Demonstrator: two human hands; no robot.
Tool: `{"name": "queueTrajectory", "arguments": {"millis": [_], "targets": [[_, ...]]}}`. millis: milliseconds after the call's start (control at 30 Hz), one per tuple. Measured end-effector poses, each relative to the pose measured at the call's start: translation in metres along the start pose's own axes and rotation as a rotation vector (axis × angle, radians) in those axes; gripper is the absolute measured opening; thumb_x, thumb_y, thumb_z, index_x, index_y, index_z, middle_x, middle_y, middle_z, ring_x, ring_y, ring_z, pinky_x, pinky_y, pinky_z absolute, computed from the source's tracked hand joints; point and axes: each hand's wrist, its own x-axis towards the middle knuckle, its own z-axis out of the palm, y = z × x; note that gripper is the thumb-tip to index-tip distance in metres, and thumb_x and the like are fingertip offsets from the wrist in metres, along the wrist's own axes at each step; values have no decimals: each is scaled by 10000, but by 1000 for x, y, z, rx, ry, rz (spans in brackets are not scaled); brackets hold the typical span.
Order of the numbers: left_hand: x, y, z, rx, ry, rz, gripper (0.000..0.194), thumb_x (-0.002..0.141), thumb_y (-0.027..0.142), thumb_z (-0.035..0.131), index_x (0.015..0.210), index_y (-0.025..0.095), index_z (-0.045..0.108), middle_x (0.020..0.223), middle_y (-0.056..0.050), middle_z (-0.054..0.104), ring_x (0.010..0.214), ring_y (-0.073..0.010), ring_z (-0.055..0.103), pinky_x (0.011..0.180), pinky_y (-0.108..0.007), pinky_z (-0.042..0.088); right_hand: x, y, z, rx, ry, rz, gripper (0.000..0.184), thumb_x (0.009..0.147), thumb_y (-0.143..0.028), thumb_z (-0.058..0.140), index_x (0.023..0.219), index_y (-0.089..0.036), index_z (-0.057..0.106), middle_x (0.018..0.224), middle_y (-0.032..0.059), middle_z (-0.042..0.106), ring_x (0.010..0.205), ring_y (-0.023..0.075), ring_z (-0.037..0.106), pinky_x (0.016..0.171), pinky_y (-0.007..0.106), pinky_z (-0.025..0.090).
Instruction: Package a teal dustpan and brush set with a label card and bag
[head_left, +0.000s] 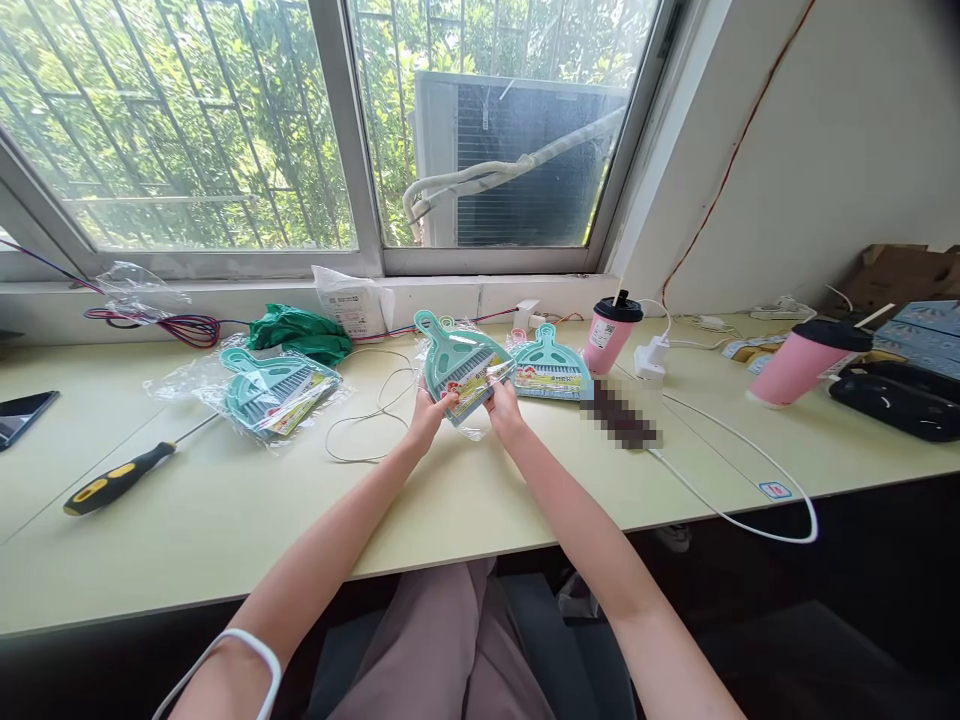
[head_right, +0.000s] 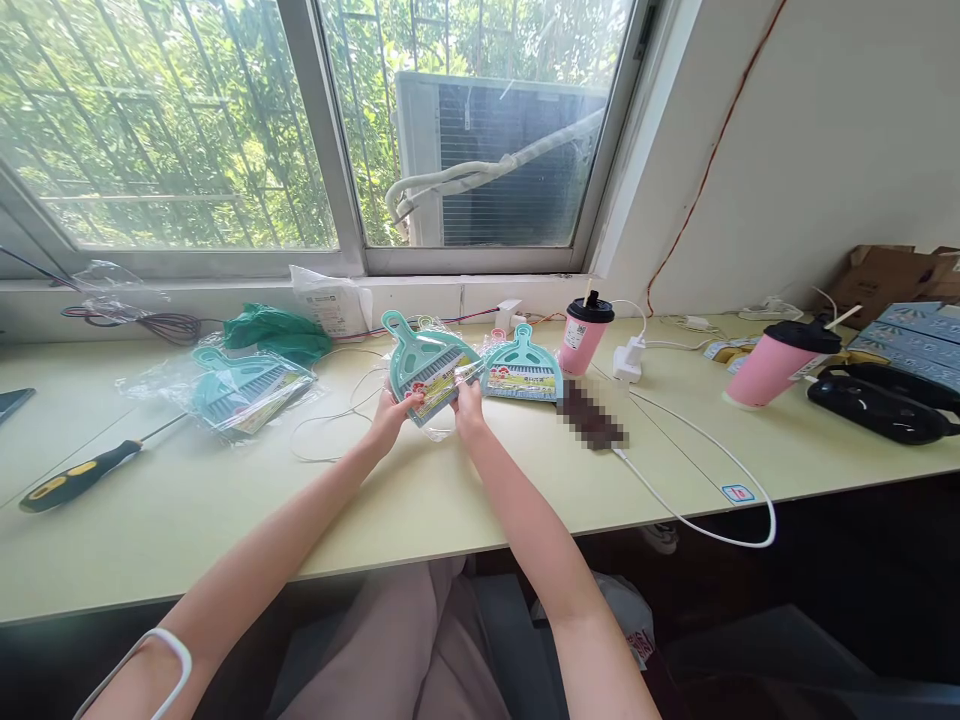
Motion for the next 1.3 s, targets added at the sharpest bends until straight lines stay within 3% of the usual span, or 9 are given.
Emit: {"name": "queueTrajectory", "arguments": {"millis": [233,500,733,867,967,1033,1100,1200,1300], "targets": [[0,-1,-1,8,-18,-7,711,583,266,813,1219,220,497,1066,-79,690,1005,-286,655,764,-360,542,0,-1,0,-6,29,22,143,817,-235,620,954,-243,579,886,-21,709,848,135,688,789,282,597],[10,3,-10,-26,14,-48,664,533,216,811,1122,212,505,980,-36,693,905,-234,672,742,-336,551,7,-8,2,-1,2,138,57,893,-262,569,926,-221,590,815,0,724,796,153,710,783,327,619],[18,7,-20,-33,16,-70,615,523,163,812,1092,187,580,954,-42,710,863,-214,681,713,-303,560,8,-16,4,-29,-51,210,98,889,-147,574,807,-186,612,677,5,709,645,139,692,669,274,627],[26,10,-28,-84,48,-96,525,530,100,790,1024,147,617,912,-62,720,833,-206,689,750,-301,570,12,-21,0,-92,-146,204,76,870,-172,643,794,-176,635,680,24,721,622,146,706,635,265,623],[34,17,-45,-148,113,-114,504,563,44,731,1044,146,620,850,-42,716,816,-197,694,775,-301,582,15,-27,-7,-162,-146,102,87,877,-232,637,811,-180,660,732,38,735,637,150,715,644,273,619],[38,23,-61,-166,141,-147,491,600,17,678,1074,134,617,824,-41,713,798,-195,698,754,-294,594,15,-31,-11,-250,-64,-60,60,862,-228,628,871,-197,678,819,24,744,679,140,710,694,284,615],[41,28,-76,-171,138,-194,453,635,1,639,1075,106,622,811,-53,712,747,-184,694,698,-271,597,12,-36,-13,-366,-19,-259,193,800,-168,656,978,-236,690,1004,7,740,818,140,704,800,300,601],[41,33,-90,-170,101,-242,424,664,-19,619,1073,89,635,796,-57,708,655,-152,670,594,-226,574,3,-41,-11,-499,-157,-467,516,691,-83,715,1142,-329,675,1314,-19,632,1157,175,606,982,331,530],[38,34,-93,-149,46,-259,469,669,-16,640,1125,93,631,836,-66,717,651,-149,672,579,-220,569,-6,-42,-5,-574,-336,-549,524,693,-80,727,1129,-368,703,1323,-28,619,1286,208,510,1092,387,446]]}}
